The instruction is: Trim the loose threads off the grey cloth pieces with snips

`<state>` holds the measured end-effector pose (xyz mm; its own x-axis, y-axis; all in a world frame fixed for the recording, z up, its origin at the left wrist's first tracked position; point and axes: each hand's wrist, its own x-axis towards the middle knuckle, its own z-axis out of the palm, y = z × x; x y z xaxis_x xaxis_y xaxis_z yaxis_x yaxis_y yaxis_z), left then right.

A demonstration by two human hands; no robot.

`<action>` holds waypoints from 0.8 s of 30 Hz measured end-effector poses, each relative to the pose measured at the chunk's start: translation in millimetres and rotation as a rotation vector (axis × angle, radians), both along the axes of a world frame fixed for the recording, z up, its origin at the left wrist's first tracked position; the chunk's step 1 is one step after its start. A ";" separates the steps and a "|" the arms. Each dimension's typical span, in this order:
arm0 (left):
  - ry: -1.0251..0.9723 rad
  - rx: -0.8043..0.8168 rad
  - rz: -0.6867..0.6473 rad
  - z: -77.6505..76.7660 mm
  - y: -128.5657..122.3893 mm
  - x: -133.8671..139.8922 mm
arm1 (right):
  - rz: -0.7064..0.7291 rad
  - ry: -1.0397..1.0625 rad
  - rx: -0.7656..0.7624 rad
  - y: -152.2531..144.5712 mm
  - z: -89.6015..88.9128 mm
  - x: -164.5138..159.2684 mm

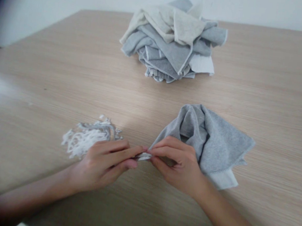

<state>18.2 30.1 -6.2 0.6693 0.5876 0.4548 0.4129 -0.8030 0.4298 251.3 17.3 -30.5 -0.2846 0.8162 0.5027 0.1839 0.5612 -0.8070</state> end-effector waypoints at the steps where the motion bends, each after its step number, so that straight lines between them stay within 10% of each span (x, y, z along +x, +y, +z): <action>1: 0.002 0.009 0.002 -0.1 0.2 -0.1 | 0.003 0.000 -0.001 0.0 0.0 0.2; 24: 0.001 -0.040 0.003 2.1 1.2 -2.0 | 0.003 0.018 -0.015 0.6 1.7 -0.1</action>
<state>16.2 31.3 -4.1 0.6681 0.6073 0.4300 0.4155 -0.7839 0.4614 251.1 17.9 -28.8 -0.2786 0.8229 0.4952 0.1677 0.5494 -0.8186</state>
